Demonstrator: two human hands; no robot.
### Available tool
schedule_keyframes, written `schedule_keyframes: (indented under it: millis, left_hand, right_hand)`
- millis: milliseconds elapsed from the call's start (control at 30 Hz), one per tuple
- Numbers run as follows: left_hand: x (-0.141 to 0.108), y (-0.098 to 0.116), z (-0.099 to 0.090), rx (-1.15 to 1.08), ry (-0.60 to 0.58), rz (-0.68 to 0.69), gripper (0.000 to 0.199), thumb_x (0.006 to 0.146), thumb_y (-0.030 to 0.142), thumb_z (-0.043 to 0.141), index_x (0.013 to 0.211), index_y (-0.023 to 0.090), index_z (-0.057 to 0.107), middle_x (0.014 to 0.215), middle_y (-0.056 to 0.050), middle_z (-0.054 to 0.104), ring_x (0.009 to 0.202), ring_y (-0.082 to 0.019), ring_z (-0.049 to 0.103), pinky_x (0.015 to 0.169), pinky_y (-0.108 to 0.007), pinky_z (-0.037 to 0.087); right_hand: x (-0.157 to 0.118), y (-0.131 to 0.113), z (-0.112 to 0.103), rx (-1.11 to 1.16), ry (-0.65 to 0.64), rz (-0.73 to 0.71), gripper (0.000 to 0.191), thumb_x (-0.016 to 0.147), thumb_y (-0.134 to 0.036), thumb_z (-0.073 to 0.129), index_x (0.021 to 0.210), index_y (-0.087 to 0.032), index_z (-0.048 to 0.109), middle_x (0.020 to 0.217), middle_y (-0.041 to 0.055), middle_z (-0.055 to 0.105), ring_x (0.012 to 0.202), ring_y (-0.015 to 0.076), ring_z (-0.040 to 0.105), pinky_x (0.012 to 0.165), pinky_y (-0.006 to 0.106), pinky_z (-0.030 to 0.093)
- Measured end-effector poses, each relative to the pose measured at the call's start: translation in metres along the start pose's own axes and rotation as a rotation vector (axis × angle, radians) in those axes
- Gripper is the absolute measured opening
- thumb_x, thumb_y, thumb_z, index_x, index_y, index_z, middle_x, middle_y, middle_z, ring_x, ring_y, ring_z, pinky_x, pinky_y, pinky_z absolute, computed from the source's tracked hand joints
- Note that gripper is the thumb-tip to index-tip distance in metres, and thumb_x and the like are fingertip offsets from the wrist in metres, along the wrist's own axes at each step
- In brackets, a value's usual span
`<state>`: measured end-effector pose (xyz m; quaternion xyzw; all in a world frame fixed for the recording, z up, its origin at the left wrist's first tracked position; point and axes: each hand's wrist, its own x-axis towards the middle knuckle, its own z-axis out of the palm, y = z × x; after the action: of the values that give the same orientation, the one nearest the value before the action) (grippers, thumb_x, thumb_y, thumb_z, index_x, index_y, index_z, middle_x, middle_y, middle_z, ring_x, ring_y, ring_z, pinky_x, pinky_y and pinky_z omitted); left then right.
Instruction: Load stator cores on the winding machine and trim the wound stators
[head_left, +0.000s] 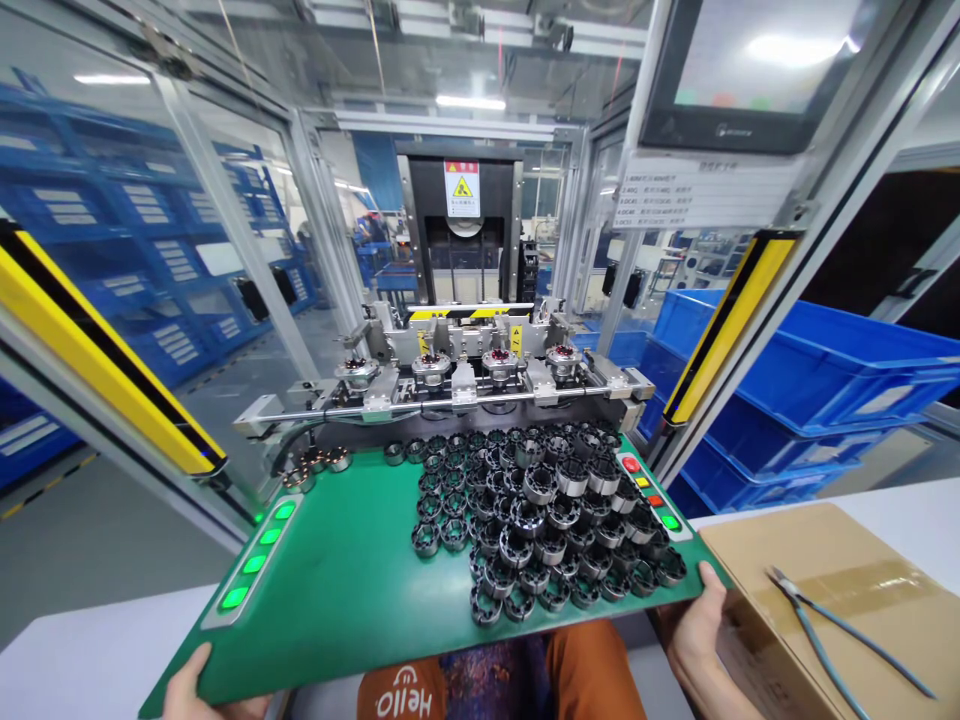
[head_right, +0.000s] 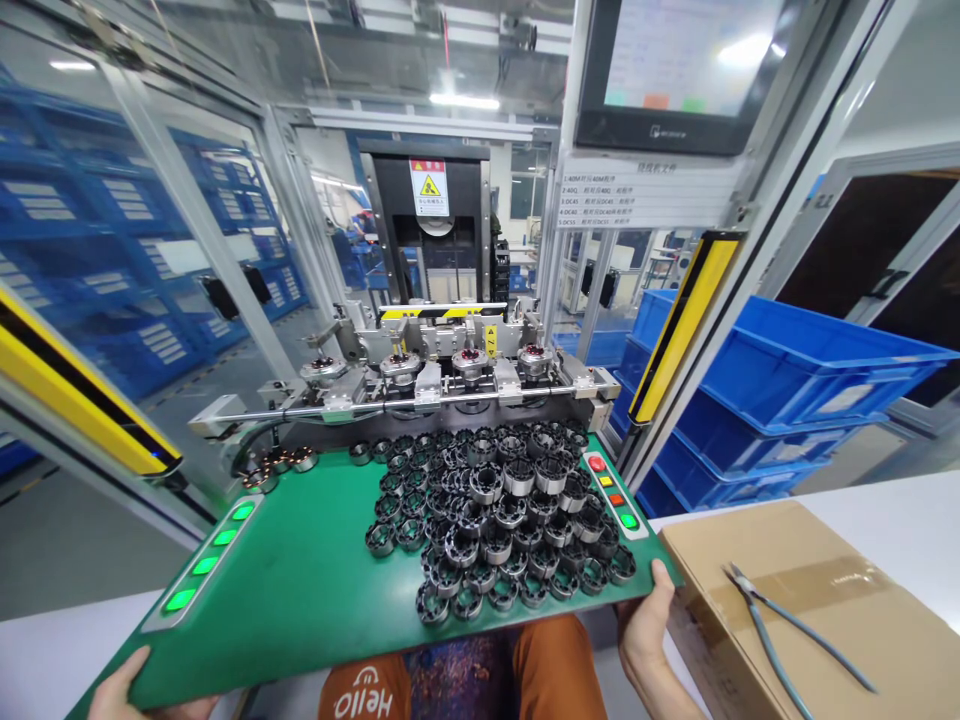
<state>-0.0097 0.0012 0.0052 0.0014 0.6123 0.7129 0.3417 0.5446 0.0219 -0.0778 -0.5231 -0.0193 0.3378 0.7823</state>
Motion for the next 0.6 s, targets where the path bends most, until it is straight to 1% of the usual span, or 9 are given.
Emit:
schedule_keyframes:
  millis: [200, 300, 433, 533, 600]
  left_hand:
    - [-0.0068, 0.0034, 0.0044, -0.023, 0.013, -0.004, 0.027, 0.068, 0.036, 0.081, 0.091, 0.025, 0.074, 0.09, 0.004, 0.079, 0.081, -0.02, 0.068, 0.055, -0.019, 0.054]
    - [-0.0061, 0.0036, 0.0044, -0.021, 0.005, -0.025, 0.026, 0.069, 0.036, 0.081, 0.09, 0.025, 0.072, 0.088, 0.005, 0.078, 0.081, -0.02, 0.068, 0.056, -0.02, 0.057]
    - [-0.0055, 0.0022, 0.0053, -0.014, 0.032, -0.004, 0.026, 0.068, 0.037, 0.081, 0.09, 0.026, 0.072, 0.086, 0.005, 0.078, 0.079, -0.021, 0.067, 0.057, -0.023, 0.063]
    - [-0.0068, 0.0014, 0.0067, -0.023, 0.035, -0.001, 0.025, 0.067, 0.037, 0.08, 0.088, 0.025, 0.072, 0.089, 0.004, 0.079, 0.08, -0.021, 0.067, 0.056, -0.022, 0.062]
    - [-0.0074, 0.0014, 0.0069, -0.031, 0.038, -0.001, 0.024, 0.068, 0.036, 0.08, 0.088, 0.025, 0.072, 0.091, 0.004, 0.08, 0.081, -0.02, 0.068, 0.056, -0.022, 0.062]
  right_hand:
    - [0.0002, 0.0011, 0.0012, -0.001, -0.009, 0.009, 0.076, 0.077, -0.075, 0.084, 0.135, -0.026, 0.085, 0.115, 0.0061, 0.094, 0.129, 0.0399, 0.086, 0.105, 0.052, 0.077]
    - [-0.0004, 0.0004, 0.0019, 0.0, -0.011, 0.004, 0.079, 0.076, -0.075, 0.084, 0.138, -0.025, 0.085, 0.117, 0.0054, 0.094, 0.13, 0.0382, 0.085, 0.107, 0.05, 0.076]
    - [-0.0011, -0.0003, 0.0017, -0.004, -0.01, -0.01, 0.077, 0.079, -0.072, 0.084, 0.139, -0.023, 0.085, 0.118, 0.0057, 0.095, 0.128, 0.0363, 0.085, 0.107, 0.047, 0.076]
    - [-0.001, -0.0003, 0.0008, -0.002, -0.004, -0.013, 0.077, 0.078, -0.072, 0.085, 0.139, -0.024, 0.086, 0.118, 0.0055, 0.095, 0.127, 0.0361, 0.085, 0.108, 0.048, 0.077]
    - [-0.0004, -0.0001, 0.0, -0.005, -0.008, -0.013, 0.078, 0.079, -0.073, 0.085, 0.139, -0.024, 0.086, 0.119, 0.0061, 0.095, 0.131, 0.0375, 0.085, 0.109, 0.05, 0.077]
